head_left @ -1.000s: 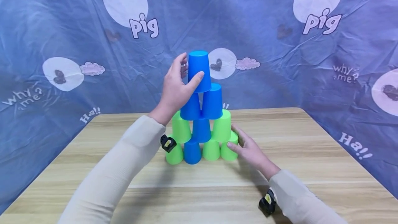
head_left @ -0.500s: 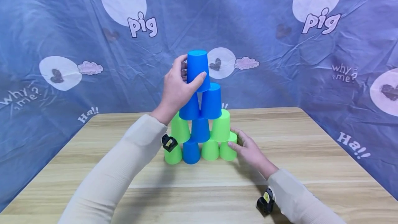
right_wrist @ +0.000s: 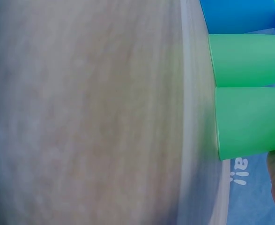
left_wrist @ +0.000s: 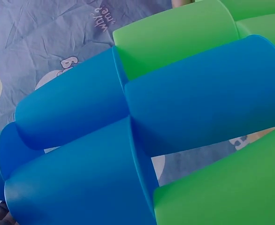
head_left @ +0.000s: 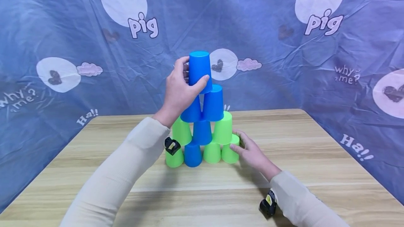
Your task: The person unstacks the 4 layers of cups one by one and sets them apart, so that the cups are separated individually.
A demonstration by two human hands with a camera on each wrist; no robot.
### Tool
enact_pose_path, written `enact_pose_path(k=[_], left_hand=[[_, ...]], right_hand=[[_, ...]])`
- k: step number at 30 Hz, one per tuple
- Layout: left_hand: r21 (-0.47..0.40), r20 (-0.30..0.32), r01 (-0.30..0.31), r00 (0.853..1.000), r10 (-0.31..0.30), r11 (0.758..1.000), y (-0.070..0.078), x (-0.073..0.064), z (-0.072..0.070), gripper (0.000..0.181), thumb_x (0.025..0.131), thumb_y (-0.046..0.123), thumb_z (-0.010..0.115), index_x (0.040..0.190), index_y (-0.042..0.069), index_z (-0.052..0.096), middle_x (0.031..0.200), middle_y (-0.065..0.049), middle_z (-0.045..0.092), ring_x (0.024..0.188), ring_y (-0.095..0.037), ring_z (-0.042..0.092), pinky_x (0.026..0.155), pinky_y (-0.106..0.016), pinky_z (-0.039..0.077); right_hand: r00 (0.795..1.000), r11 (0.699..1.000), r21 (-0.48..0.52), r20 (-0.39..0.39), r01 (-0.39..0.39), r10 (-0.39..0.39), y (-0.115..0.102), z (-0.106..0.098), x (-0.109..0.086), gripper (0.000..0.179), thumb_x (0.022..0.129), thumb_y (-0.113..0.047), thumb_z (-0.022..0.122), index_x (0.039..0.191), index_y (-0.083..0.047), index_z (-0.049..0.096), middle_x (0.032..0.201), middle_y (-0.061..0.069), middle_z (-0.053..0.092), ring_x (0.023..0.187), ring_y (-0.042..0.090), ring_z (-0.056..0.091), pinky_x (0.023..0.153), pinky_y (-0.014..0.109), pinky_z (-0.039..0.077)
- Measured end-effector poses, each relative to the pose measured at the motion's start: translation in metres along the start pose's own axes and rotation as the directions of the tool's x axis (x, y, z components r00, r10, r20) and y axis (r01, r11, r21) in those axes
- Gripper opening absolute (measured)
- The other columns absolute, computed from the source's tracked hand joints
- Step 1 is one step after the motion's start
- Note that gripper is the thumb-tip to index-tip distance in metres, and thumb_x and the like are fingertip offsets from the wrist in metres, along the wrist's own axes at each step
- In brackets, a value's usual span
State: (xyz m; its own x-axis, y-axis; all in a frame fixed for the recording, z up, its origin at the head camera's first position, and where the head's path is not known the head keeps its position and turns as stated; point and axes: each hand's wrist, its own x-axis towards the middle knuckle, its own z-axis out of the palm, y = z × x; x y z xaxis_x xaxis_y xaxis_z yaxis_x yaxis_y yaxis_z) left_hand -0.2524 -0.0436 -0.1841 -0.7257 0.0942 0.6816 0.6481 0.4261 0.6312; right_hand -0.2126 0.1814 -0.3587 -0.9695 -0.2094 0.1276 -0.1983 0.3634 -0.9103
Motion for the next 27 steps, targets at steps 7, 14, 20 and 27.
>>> enact_pose_path(k=[7,14,20,27], left_hand=[[-0.051,-0.069,-0.039,0.997,0.035,0.998,-0.001,0.003,-0.005,0.057,0.083,0.028,0.066,0.131,0.009,0.040,0.118,-0.011,0.059,0.104,-0.020,0.059,0.085,-0.034,0.051],[-0.074,-0.102,-0.024,0.995,0.016,0.997,0.000,0.004,-0.014,0.059,0.082,0.032,0.066,0.131,0.011,0.039,0.121,-0.009,0.056,0.105,-0.018,0.057,0.086,-0.034,0.051],[-0.073,-0.151,-0.010,0.989,-0.001,0.997,-0.004,0.004,-0.026,0.059,0.082,0.034,0.065,0.130,0.014,0.040,0.120,-0.008,0.056,0.104,-0.016,0.056,0.086,-0.034,0.050],[-0.012,-0.219,-0.036,0.975,0.033,0.999,-0.015,0.004,-0.042,0.057,0.082,0.031,0.066,0.129,0.012,0.041,0.119,-0.010,0.056,0.105,-0.018,0.055,0.086,-0.034,0.050]], right_hand=[[0.999,0.999,-0.015,-0.007,-0.031,0.031,-0.002,0.002,0.000,0.053,0.093,-0.010,0.051,0.141,-0.004,0.030,0.126,0.017,0.051,0.119,0.032,0.048,0.102,0.047,0.038],[1.000,1.000,-0.014,-0.002,-0.026,0.026,-0.002,0.000,0.000,0.053,0.093,-0.009,0.050,0.140,-0.001,0.028,0.128,0.020,0.048,0.120,0.035,0.046,0.103,0.047,0.037],[1.000,1.000,-0.025,0.002,-0.003,0.003,-0.001,-0.001,0.001,0.052,0.093,-0.008,0.049,0.140,0.001,0.027,0.128,0.022,0.048,0.120,0.036,0.046,0.104,0.048,0.035],[1.000,1.000,-0.028,-0.001,-0.009,0.009,0.000,0.001,0.002,0.052,0.093,-0.008,0.050,0.140,0.000,0.028,0.129,0.021,0.047,0.121,0.035,0.045,0.104,0.049,0.035]])
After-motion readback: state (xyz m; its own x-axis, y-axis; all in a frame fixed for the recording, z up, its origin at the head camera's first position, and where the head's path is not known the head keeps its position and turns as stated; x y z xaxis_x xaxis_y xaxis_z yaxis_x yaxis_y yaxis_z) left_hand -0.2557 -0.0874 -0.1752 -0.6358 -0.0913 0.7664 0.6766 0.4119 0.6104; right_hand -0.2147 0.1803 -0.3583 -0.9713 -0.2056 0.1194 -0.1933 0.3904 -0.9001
